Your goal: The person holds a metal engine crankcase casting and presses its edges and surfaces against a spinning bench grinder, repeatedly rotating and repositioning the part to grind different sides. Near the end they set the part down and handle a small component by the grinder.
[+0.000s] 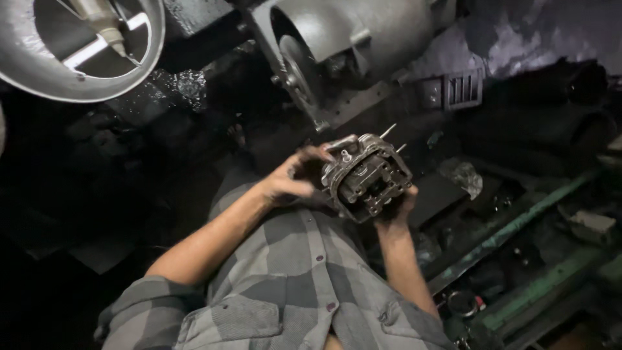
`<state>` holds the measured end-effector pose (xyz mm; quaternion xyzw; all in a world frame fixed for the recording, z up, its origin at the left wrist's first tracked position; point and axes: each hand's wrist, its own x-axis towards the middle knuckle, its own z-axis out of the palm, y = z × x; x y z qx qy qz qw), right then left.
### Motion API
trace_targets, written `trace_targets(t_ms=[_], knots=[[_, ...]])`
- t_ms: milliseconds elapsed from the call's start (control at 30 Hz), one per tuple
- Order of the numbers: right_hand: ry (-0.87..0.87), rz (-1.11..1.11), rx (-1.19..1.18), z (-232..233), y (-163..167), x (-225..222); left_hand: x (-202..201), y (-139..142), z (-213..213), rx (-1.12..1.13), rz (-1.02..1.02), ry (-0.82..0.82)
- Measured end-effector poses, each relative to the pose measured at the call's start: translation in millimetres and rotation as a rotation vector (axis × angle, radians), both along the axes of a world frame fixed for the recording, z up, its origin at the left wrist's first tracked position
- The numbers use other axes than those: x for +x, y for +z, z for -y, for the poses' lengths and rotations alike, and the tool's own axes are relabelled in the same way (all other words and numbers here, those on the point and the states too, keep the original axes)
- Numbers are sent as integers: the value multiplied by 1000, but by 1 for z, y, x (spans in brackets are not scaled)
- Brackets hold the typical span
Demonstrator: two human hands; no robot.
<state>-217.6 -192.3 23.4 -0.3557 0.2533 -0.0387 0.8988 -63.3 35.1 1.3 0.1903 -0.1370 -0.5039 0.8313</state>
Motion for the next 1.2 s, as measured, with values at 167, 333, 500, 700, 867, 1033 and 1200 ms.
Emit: trace_targets(t_ms=[167,333,500,700,867,1033,1200], knots=[[31,116,-420,40,11,9,15,0,7,293,45,-105],[105,-10,-910,24,29,30,7,-17,39,356,195,-96],[109,10,-827,-4,47,55,14,-17,37,388,48,-50],[-79,-13,-604,-43,51,64,36,13,35,481,-120,-49],[-83,-72,-631,-57,47,75,53,32,24,490,-241,-130],[14,-86,-498,-53,37,86,55,39,14,588,-291,-116],[178,-95,-477,-43,16,103,49,33,-1,594,-298,-17]])
